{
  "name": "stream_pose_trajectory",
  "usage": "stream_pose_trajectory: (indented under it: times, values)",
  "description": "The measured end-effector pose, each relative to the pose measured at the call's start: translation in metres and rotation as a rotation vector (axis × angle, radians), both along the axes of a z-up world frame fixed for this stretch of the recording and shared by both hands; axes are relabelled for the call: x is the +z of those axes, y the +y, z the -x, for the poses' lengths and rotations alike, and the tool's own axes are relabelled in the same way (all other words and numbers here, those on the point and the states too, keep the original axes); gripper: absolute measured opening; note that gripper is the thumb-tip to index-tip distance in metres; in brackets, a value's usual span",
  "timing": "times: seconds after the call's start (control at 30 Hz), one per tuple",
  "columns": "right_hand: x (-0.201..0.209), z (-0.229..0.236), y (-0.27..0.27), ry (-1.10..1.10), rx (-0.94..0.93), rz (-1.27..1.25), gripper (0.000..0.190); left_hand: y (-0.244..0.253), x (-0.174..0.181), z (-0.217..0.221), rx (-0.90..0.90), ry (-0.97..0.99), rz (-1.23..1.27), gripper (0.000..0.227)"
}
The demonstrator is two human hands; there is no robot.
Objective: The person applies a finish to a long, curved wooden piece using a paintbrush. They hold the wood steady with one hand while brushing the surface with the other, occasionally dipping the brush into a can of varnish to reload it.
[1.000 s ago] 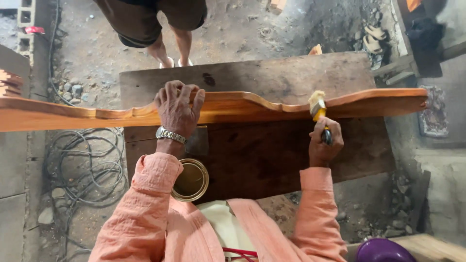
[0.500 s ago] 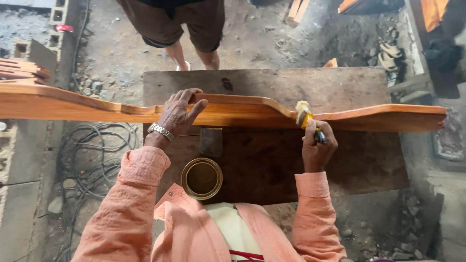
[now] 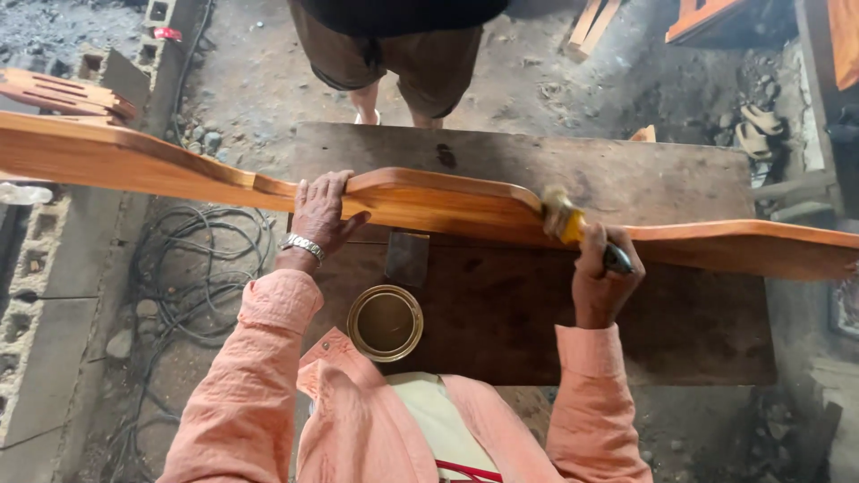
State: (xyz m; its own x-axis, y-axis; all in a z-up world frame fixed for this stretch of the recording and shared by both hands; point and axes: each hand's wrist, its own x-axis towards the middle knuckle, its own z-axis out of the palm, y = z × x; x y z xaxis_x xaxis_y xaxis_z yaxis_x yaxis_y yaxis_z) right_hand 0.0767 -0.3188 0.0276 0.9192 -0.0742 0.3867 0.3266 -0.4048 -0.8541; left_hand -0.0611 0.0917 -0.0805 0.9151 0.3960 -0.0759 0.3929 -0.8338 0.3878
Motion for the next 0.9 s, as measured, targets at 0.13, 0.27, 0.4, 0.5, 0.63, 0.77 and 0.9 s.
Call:
stream_pose_trajectory:
  times: [0.13,0.27,0.4,0.5,0.63,0.77,0.9]
  values:
    - [0.045,0.027,0.036,-0.037,0.071,-0.081,0.021,-0.001,-0.015,0.004,-0.020,-0.031,-0.064,0.089]
    - [0.039,0.023,0.029,0.102,-0.041,-0.089,0.024,0.016,-0.012,0.006,-0.081,-0.079,-0.090,0.081]
    - [0.009,0.030,0.006,-0.005,-0.131,0.030,0.023,0.033,-0.039,0.017,-0.053,-0.084,-0.067,0.085]
    - [0.021,0.051,0.043,-0.216,-0.060,0.236,0.024,0.039,-0.042,0.018,-0.082,-0.094,-0.176,0.099]
    - [0.048,0.078,0.100,-0.508,0.167,0.504,0.011,0.047,-0.050,0.016,-0.101,-0.066,-0.284,0.099]
    - [0.046,0.107,0.151,-0.524,0.403,0.535,0.017,0.054,-0.041,0.021,-0.124,-0.104,-0.289,0.093]
    - [0.055,0.113,0.137,-0.479,0.449,0.572,0.016,0.060,-0.037,0.029,-0.137,-0.103,-0.281,0.096]
